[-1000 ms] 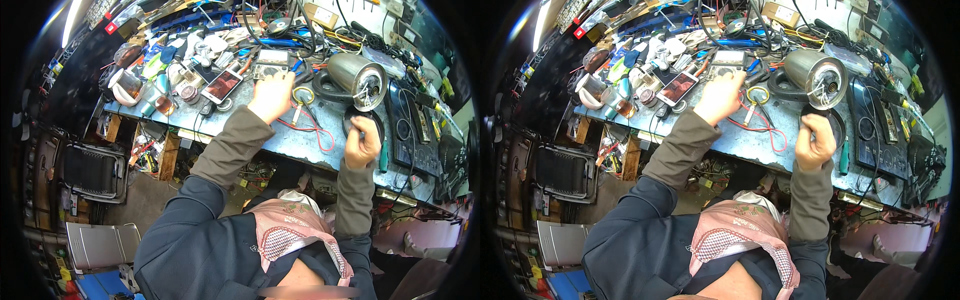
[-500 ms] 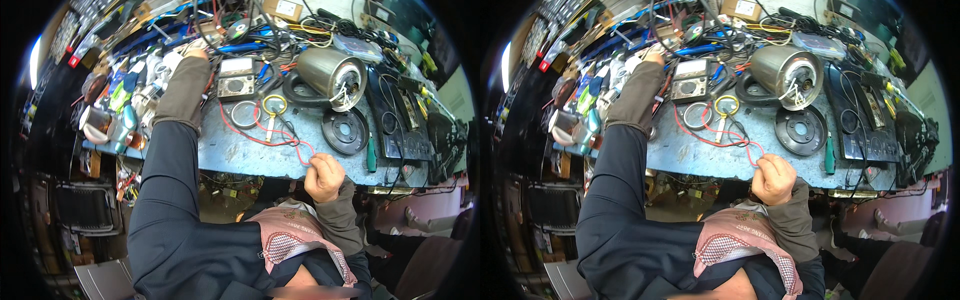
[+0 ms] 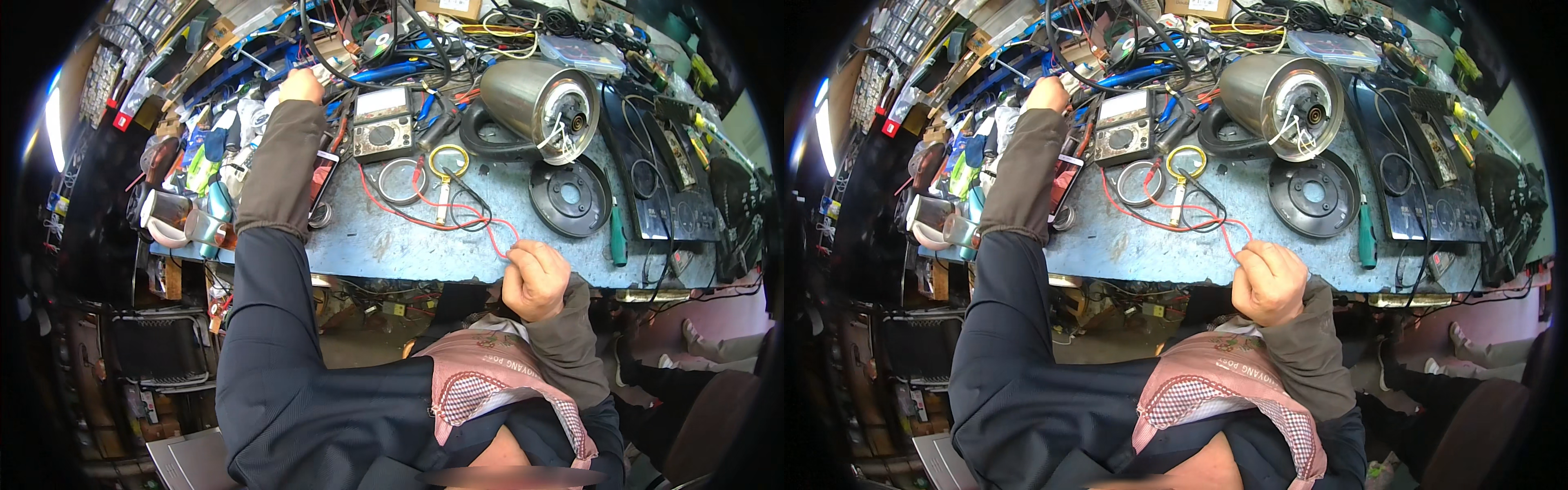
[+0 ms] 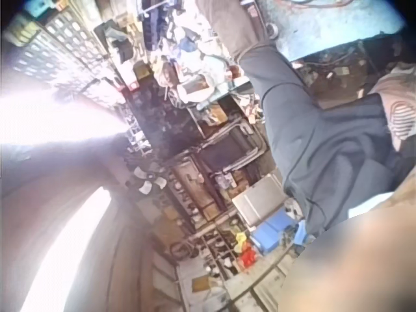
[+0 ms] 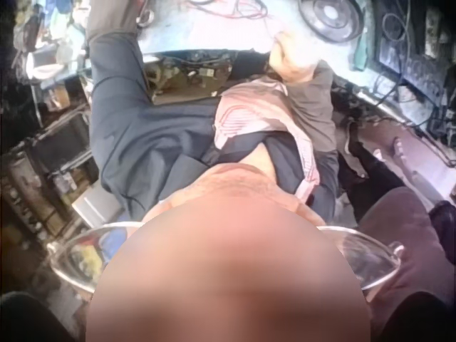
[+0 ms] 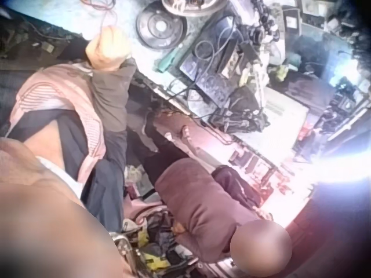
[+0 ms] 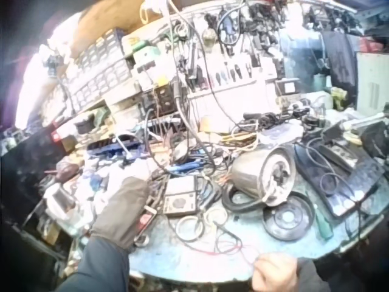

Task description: The person disassembles a cylindrical electromechanical device using a screwdriver, then uses a multimeter to test internal components. They remove and replace parts, including a circular cover, and manipulate wires with pliers and a screwdriver.

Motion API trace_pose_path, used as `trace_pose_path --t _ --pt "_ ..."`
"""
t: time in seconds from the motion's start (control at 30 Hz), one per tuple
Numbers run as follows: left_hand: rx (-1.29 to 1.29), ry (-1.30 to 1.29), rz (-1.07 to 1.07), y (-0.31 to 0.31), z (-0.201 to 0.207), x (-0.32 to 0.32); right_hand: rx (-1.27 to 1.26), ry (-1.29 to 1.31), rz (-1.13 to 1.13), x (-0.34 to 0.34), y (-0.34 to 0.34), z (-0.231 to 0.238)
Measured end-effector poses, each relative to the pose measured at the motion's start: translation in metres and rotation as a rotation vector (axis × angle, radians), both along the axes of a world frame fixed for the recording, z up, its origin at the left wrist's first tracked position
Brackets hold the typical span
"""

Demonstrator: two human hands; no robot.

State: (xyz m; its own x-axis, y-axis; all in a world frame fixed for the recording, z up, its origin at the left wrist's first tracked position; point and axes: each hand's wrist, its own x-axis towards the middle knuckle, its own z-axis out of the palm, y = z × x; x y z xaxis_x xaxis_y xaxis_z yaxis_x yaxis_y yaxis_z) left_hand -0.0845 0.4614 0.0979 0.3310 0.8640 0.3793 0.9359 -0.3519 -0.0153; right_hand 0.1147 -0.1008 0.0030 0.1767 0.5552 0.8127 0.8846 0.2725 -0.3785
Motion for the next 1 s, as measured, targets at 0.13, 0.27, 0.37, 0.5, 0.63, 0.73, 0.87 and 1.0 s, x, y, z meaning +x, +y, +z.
trace_pose_path --t 0.13,0.27,0.37,0.5,0.63,0.73,0.87,1.0 --pt "-0.454 -0.997 -0.316 -0.019 0.041 -0.023 0.016 0.015 -0.012 -0.002 0.000 0.003" --pt "-0.804 -1.305 -0.906 -0.136 0.075 -0.031 0.034 0.034 -0.013 -0.003 -0.002 0.003" --pt "-0.955 -1.406 -1.131 -0.213 0.067 -0.028 0.056 0.019 -0.009 -0.002 0.000 0.004" --pt "-1.201 -1.398 -1.168 -0.308 0.039 0.005 0.105 0.137 0.052 0.001 -0.004 0.017" --pt "-1.240 -1.080 -0.978 -0.425 -0.004 0.049 0.069 0.508 0.320 -0.010 -0.030 0.023" --pt "-1.253 -1.033 -0.964 -0.492 -0.023 0.084 0.134 1.127 0.642 -0.017 -0.075 -0.003" --pt "-0.793 -0.859 -1.073 -0.516 -0.061 0.095 0.350 1.698 0.815 0.016 -0.179 -0.039" --pt "-0.634 -0.848 -1.126 -0.513 -0.077 0.130 0.703 1.661 0.545 0.041 -0.293 -0.072"
